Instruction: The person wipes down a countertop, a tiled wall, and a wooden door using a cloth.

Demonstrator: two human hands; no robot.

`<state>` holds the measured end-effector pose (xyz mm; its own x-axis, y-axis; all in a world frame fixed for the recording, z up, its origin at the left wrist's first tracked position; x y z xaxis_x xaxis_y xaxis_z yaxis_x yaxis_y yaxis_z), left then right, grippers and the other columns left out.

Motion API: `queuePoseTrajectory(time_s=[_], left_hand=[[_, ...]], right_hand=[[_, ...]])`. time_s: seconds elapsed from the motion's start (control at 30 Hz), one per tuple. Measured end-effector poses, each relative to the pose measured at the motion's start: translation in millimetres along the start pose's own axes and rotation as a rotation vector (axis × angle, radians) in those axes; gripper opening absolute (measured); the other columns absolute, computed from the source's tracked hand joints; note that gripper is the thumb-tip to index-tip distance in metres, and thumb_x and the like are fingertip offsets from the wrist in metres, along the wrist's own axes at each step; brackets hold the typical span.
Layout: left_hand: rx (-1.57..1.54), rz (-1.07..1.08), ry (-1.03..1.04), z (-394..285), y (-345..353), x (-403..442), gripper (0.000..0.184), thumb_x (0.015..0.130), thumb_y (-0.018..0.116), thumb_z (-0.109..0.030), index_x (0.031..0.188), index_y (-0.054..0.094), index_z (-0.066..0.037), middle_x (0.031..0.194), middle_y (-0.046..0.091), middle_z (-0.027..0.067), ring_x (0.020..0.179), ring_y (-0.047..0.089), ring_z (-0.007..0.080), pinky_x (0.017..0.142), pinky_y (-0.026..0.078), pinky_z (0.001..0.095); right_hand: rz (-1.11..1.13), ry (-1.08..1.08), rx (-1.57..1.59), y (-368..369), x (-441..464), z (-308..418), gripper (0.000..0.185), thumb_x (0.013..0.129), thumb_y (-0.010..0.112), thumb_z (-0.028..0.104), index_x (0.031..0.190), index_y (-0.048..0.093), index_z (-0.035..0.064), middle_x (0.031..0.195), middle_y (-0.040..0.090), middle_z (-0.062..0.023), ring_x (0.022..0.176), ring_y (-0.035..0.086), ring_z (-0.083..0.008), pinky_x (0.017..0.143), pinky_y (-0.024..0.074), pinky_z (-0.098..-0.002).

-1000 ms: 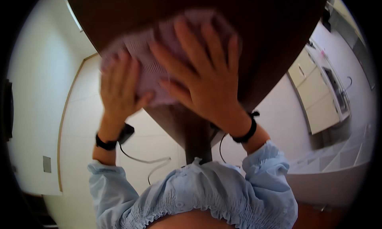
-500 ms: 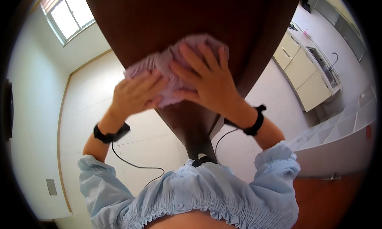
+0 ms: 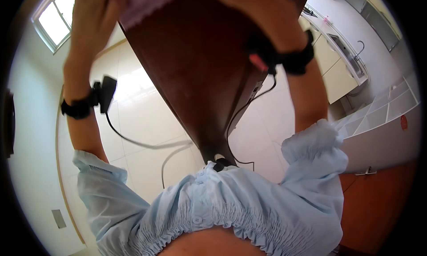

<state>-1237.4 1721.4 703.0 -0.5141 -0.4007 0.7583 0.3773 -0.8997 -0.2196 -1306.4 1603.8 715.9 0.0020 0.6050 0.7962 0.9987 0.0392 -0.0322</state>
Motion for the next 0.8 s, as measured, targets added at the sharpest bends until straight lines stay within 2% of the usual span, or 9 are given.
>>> queuePoseTrajectory(time_s=[0.07, 0.1, 0.2, 0.33, 0.43, 0.47, 0.57, 0.73, 0.8], left_hand=[[0.0, 0.313, -0.298, -20, 25, -54, 0.051, 0.08, 0.056, -0.025, 0.129, 0.055, -0.014, 0.119, 0.059, 0.0073, 0.109, 0.052, 0.0295, 0.093, 0.041, 0.0408], [-0.108, 0.035, -0.183, -44, 11, -47, 0.054, 0.077, 0.054, -0.021, 0.13, 0.055, -0.013, 0.123, 0.057, 0.008, 0.113, 0.051, 0.0314, 0.096, 0.04, 0.044], [-0.075, 0.301, -0.29, -107, 43, -123, 0.053, 0.076, 0.053, -0.025, 0.128, 0.057, -0.018, 0.139, 0.049, 0.0002, 0.127, 0.043, 0.0209, 0.107, 0.029, 0.0439], [0.073, 0.53, -0.133, -209, 74, -239, 0.055, 0.079, 0.057, -0.038, 0.132, 0.053, -0.025, 0.14, 0.045, -0.0117, 0.132, 0.035, 0.0063, 0.112, 0.019, 0.0336], [0.004, 0.673, -0.256, -256, 92, -288, 0.061, 0.077, 0.06, -0.041, 0.135, 0.049, -0.027, 0.143, 0.04, -0.0135, 0.133, 0.031, 0.0033, 0.113, 0.016, 0.0328], [-0.014, 0.524, -0.338, -249, 80, -262, 0.045, 0.074, 0.062, -0.03, 0.118, 0.063, -0.025, 0.123, 0.056, -0.0101, 0.108, 0.051, 0.008, 0.082, 0.043, 0.0285], [0.02, 0.602, -0.369, -248, 88, -255, 0.056, 0.078, 0.06, -0.035, 0.132, 0.052, -0.027, 0.139, 0.045, -0.0139, 0.129, 0.037, 0.0029, 0.106, 0.027, 0.0289], [0.082, 0.392, -0.548, -193, 77, -162, 0.05, 0.078, 0.061, -0.033, 0.127, 0.058, -0.023, 0.136, 0.05, -0.0054, 0.118, 0.048, 0.0111, 0.094, 0.036, 0.0312], [0.115, 0.325, -0.569, -179, 79, -124, 0.051, 0.081, 0.059, -0.023, 0.13, 0.055, -0.01, 0.139, 0.045, 0.017, 0.123, 0.045, 0.0358, 0.096, 0.038, 0.0481]], right_hand=[[0.107, 0.141, 0.019, 0, -38, 26, 0.072, 0.085, 0.06, 0.05, 0.145, 0.034, 0.0187, 0.153, 0.017, -0.0184, 0.139, 0.016, -0.0428, 0.109, 0.0122, -0.0579], [0.181, 0.225, 0.042, 6, -66, 38, 0.074, 0.083, 0.06, 0.054, 0.142, 0.037, 0.0165, 0.152, 0.017, -0.021, 0.138, 0.015, -0.0459, 0.106, 0.0115, -0.0637], [0.27, 0.524, 0.098, 10, -158, 97, 0.066, 0.075, 0.064, 0.054, 0.132, 0.052, 0.0228, 0.146, 0.029, -0.0215, 0.128, 0.031, -0.0437, 0.101, 0.0154, -0.069], [0.424, 0.614, 0.127, 16, -308, 207, 0.056, 0.071, 0.069, 0.05, 0.118, 0.059, 0.0204, 0.143, 0.026, -0.0229, 0.127, 0.028, -0.0483, 0.097, 0.0165, -0.0746], [0.5, 0.697, 0.186, 17, -346, 234, 0.052, 0.068, 0.072, 0.045, 0.113, 0.06, 0.0209, 0.142, 0.026, -0.0177, 0.124, 0.031, -0.0447, 0.093, 0.0235, -0.0717], [0.522, 0.714, 0.209, 16, -351, 235, 0.051, 0.068, 0.072, 0.043, 0.112, 0.06, 0.0212, 0.141, 0.027, -0.016, 0.123, 0.032, -0.0433, 0.092, 0.0254, -0.0707], [0.484, 0.545, 0.21, 11, -336, 216, 0.049, 0.067, 0.072, 0.041, 0.111, 0.061, 0.0226, 0.141, 0.031, -0.0121, 0.119, 0.037, -0.0382, 0.091, 0.0299, -0.0648], [0.208, 0.497, 0.168, -7, -239, 135, 0.039, 0.08, 0.064, 0.027, 0.118, 0.064, 0.0184, 0.138, 0.045, -0.012, 0.127, 0.041, -0.0337, 0.102, 0.0328, -0.0512], [0.145, 0.52, 0.251, -13, -197, 101, 0.037, 0.084, 0.06, 0.017, 0.121, 0.063, 0.0126, 0.139, 0.045, -0.0131, 0.131, 0.04, -0.0324, 0.105, 0.0333, -0.048]])
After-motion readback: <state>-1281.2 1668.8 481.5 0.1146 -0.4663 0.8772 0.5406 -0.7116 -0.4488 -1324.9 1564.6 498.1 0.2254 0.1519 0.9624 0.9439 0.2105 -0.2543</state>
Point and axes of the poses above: each hand's wrist, its own x-axis towards the middle knuckle, its own y-axis out of the palm, z = x × y, the point moved 9 cm from there along x, towards the middle knuckle
